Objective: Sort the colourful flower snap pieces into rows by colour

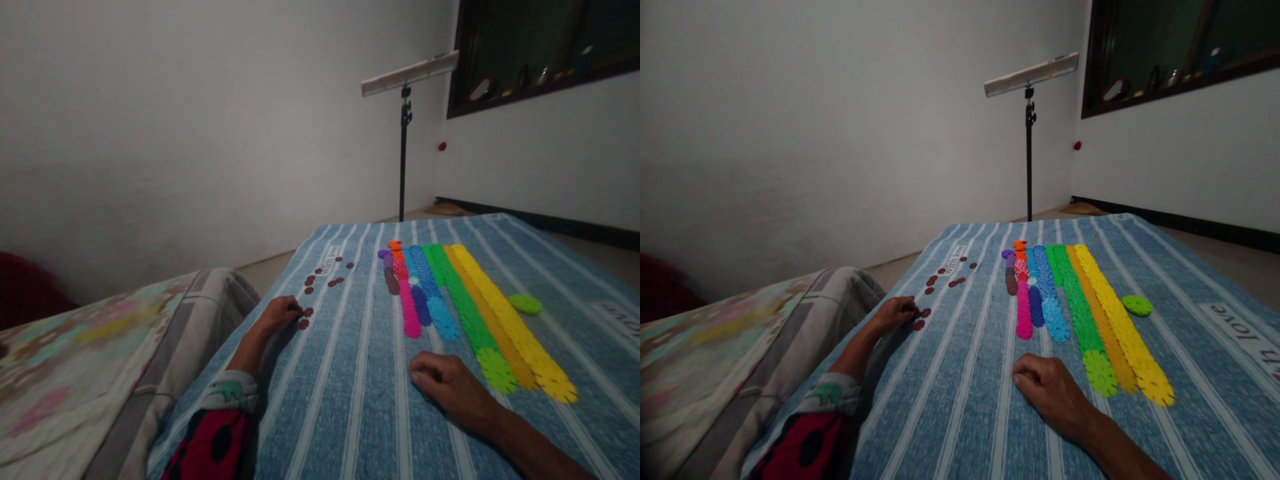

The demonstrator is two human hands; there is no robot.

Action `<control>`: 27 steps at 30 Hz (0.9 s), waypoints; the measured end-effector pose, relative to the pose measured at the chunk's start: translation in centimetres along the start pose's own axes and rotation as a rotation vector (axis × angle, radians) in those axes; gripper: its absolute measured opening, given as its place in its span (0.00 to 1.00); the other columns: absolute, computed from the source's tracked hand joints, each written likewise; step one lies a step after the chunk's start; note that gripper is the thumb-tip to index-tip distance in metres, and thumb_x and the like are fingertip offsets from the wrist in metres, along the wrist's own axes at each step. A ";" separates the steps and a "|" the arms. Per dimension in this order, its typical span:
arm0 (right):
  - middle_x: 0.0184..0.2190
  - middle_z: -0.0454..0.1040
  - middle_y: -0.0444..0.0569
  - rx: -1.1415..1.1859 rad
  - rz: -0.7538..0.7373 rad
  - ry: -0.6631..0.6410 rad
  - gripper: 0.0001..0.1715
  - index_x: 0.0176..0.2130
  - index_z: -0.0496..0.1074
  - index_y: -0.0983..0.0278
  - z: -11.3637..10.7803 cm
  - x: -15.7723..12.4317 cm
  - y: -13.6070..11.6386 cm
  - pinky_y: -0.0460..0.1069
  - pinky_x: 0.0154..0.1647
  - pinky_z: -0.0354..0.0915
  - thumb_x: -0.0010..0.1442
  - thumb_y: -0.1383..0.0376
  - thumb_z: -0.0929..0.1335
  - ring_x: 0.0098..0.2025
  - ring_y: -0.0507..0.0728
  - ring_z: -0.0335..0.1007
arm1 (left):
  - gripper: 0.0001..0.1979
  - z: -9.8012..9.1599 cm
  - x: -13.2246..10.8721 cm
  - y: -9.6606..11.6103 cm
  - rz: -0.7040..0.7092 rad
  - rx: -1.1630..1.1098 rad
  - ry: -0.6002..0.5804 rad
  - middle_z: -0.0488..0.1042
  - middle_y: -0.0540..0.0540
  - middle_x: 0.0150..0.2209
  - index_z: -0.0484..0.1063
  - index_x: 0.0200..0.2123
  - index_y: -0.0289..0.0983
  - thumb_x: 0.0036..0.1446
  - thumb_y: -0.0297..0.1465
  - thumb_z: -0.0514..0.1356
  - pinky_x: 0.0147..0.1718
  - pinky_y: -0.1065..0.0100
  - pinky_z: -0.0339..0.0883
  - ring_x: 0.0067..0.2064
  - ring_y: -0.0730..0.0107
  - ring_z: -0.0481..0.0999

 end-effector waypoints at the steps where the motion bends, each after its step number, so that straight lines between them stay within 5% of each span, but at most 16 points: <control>1: 0.17 0.60 0.37 0.008 0.002 -0.001 0.10 0.28 0.69 0.64 0.0 0.0 -0.1 0.44 0.23 0.54 0.58 0.63 0.62 0.21 0.49 0.58 | 0.06 -0.1 0.0 0.0 -0.007 0.003 0.016 0.76 0.49 0.27 0.74 0.25 0.36 0.44 0.22 0.58 0.33 0.70 0.63 0.33 0.67 0.74; 7: 0.17 0.62 0.38 -0.002 -0.006 0.006 0.10 0.28 0.70 0.64 0.0 0.2 -0.1 0.44 0.24 0.54 0.58 0.64 0.63 0.22 0.50 0.60 | 0.05 0.5 0.0 3.1 0.011 -0.210 0.024 0.77 0.49 0.26 0.72 0.26 0.35 0.46 0.22 0.57 0.30 0.71 0.64 0.30 0.69 0.74; 12: 0.17 0.62 0.37 0.000 0.003 0.006 0.09 0.29 0.70 0.63 0.0 0.3 0.1 0.44 0.23 0.54 0.57 0.65 0.63 0.21 0.49 0.60 | 0.03 4.6 1.6 8.2 0.187 -0.489 -0.120 0.78 0.45 0.29 0.70 0.25 0.34 0.45 0.22 0.58 0.26 0.71 0.65 0.26 0.71 0.73; 20: 0.16 0.61 0.37 0.008 0.003 0.010 0.09 0.28 0.70 0.64 -0.1 0.2 -0.3 0.44 0.24 0.55 0.57 0.66 0.62 0.20 0.49 0.59 | 0.08 11.3 4.9 15.3 0.270 -0.532 -0.093 0.78 0.44 0.29 0.75 0.28 0.32 0.45 0.20 0.57 0.27 0.73 0.66 0.28 0.72 0.75; 27: 0.16 0.60 0.37 0.008 0.027 0.009 0.08 0.27 0.70 0.63 -0.2 0.4 -0.4 0.43 0.23 0.54 0.55 0.67 0.63 0.20 0.49 0.59 | 0.10 12.7 6.5 18.4 0.287 -0.411 -0.037 0.78 0.45 0.28 0.79 0.30 0.32 0.46 0.22 0.58 0.30 0.71 0.66 0.30 0.70 0.76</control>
Point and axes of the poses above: each hand's wrist, its own x-axis towards the middle knuckle, its own z-axis out of the palm, y = z × x, the point moved 2 cm from there along x, towards the middle knuckle
